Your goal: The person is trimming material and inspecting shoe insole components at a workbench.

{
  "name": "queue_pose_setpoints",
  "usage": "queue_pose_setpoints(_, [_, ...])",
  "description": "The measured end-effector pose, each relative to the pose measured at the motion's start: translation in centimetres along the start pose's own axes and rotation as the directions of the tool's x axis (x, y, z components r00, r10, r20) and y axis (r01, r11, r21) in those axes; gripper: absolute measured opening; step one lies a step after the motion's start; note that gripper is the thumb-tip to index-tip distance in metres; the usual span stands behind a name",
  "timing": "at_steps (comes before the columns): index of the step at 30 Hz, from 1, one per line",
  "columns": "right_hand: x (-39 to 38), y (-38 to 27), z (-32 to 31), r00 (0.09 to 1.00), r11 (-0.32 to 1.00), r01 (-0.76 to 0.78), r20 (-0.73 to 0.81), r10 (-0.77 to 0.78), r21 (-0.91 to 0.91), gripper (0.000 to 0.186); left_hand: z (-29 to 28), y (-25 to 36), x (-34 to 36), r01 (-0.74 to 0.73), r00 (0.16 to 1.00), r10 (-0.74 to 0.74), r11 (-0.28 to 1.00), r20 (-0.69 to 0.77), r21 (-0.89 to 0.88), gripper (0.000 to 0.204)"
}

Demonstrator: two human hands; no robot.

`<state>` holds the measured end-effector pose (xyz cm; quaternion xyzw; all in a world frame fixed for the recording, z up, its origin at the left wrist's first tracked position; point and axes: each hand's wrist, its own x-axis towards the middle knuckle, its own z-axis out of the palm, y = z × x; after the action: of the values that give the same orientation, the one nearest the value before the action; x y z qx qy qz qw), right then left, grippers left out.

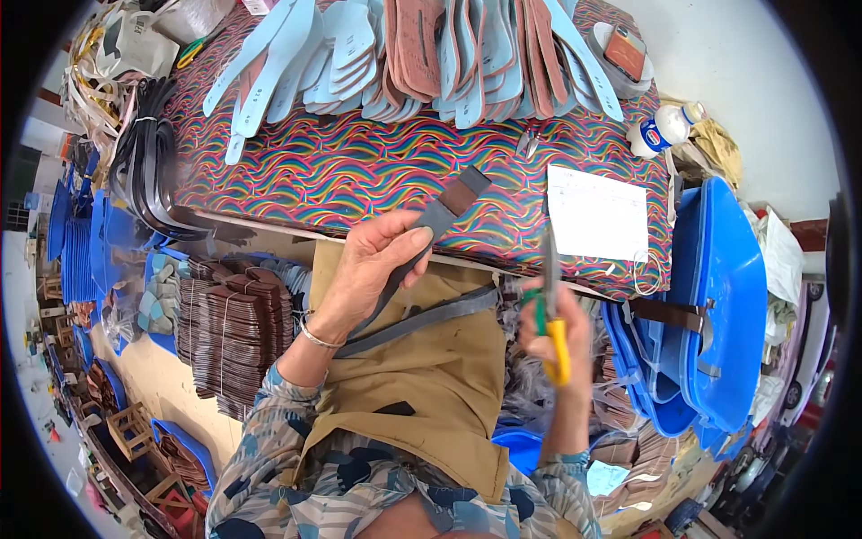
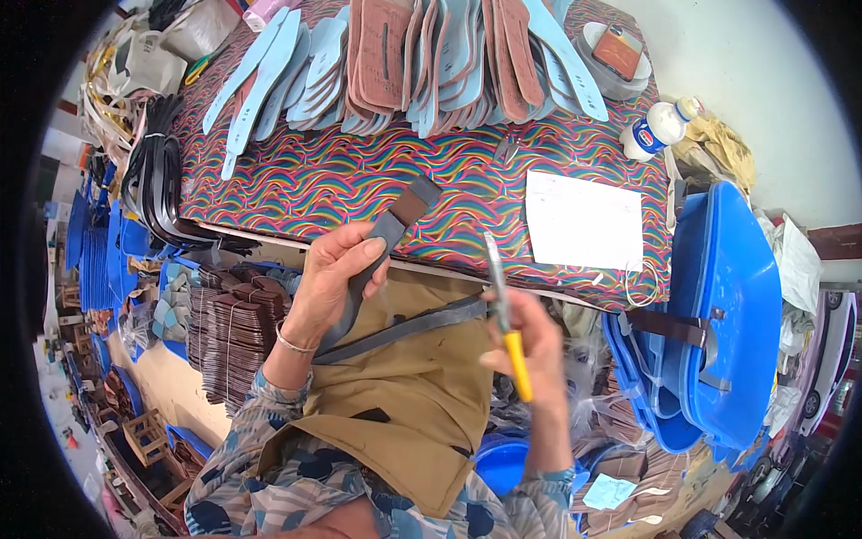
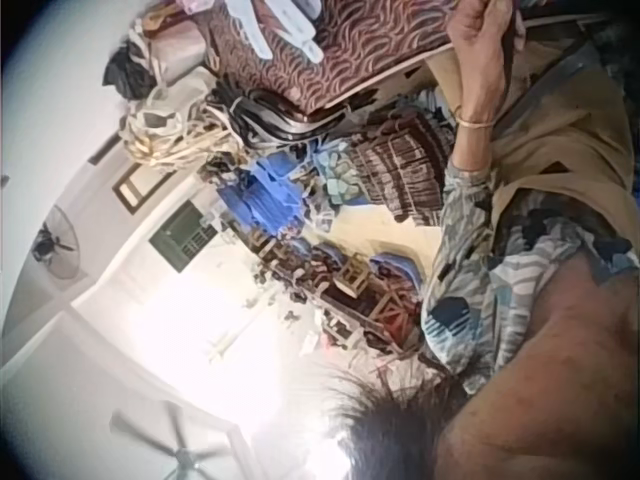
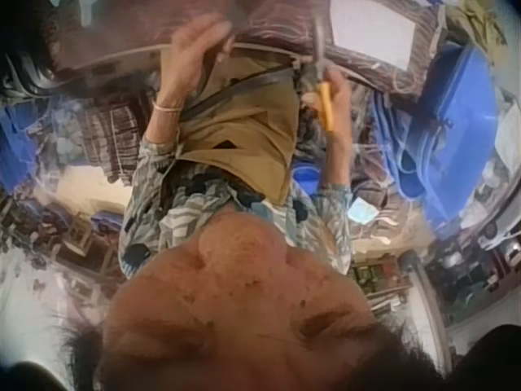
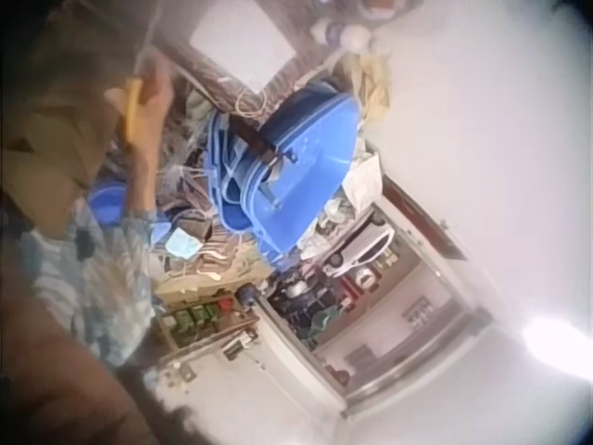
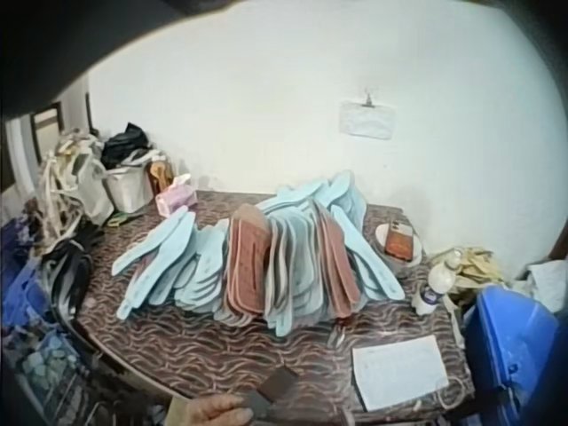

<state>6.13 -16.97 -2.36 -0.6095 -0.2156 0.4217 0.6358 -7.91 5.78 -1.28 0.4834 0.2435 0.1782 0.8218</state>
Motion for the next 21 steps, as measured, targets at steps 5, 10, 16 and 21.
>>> queue_pose_setpoints(5, [0.2,3.2,2.4,0.983,0.992,-0.116,0.14,0.121,-0.045,0.092,0.3,0.2,-0.4,0.032,0.999,-0.035,0.994,0.034,0.102,0.021])
queue_pose_setpoints(10, [1.1,2.9,2.9,0.968,0.978,-0.047,0.233,0.094,-0.202,0.093,0.7,-0.3,-0.6,0.061,0.989,-0.093,0.966,0.118,0.249,0.021])
queue_pose_setpoints(16, [1.7,2.3,2.4,0.964,0.931,0.08,0.265,0.019,-0.355,0.094,0.8,-0.8,-0.7,0.052,0.979,-0.113,0.944,0.172,0.327,0.02])
queue_pose_setpoints(21, [1.5,1.1,1.9,0.936,0.893,0.103,0.347,0.061,-0.437,0.093,0.8,-0.9,-0.8,0.061,0.976,-0.128,0.938,0.177,0.342,0.019])
